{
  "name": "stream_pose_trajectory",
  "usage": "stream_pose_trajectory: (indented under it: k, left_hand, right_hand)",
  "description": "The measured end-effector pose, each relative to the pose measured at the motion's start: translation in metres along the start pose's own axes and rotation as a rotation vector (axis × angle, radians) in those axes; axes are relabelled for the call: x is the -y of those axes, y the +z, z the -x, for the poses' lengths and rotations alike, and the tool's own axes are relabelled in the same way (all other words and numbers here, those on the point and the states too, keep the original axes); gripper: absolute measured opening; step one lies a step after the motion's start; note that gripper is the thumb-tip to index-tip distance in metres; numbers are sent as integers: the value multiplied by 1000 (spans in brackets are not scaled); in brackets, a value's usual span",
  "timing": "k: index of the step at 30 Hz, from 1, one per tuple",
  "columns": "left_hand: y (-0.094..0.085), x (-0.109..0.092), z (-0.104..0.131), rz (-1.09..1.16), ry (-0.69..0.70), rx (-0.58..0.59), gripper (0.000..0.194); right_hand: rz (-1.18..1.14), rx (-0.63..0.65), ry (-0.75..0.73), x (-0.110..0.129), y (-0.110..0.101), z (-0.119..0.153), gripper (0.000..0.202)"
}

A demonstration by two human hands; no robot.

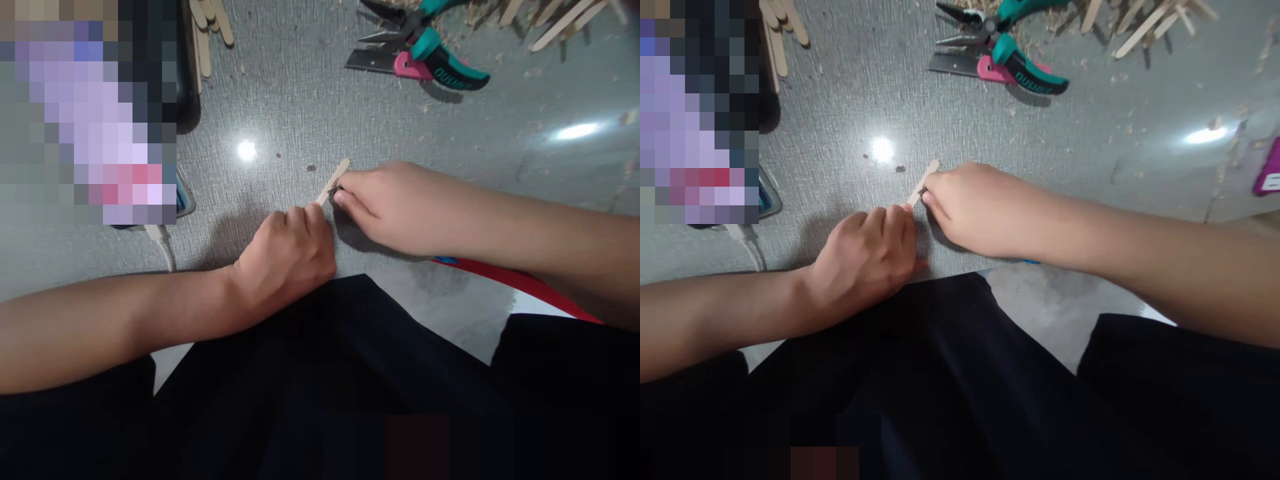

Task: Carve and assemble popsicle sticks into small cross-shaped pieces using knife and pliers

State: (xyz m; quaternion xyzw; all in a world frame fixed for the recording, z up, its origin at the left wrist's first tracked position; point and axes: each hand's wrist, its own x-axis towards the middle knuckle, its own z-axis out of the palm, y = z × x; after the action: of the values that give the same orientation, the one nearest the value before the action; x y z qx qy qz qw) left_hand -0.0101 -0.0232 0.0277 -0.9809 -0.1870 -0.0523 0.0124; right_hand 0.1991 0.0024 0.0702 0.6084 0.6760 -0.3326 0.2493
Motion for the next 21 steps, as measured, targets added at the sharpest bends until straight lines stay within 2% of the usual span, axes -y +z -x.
stream_pose_trajectory:
  k: [6,12,18,21]
  left_hand:
    - [3,-1,1,-28,-2,-49,22]
    - [3,0,1,7,-1,-29,23]
    - [9,-4,1,-15,-22,-100,25]
    - [9,-5,0,-10,-46,-107,28]
  right_hand:
    - [56,14,1,4,-3,2,32]
    - [143,56,13,12,-6,4,36]
    - [197,62,58,22,-7,5,28]
    - [198,108,101,30,-13,3,24]
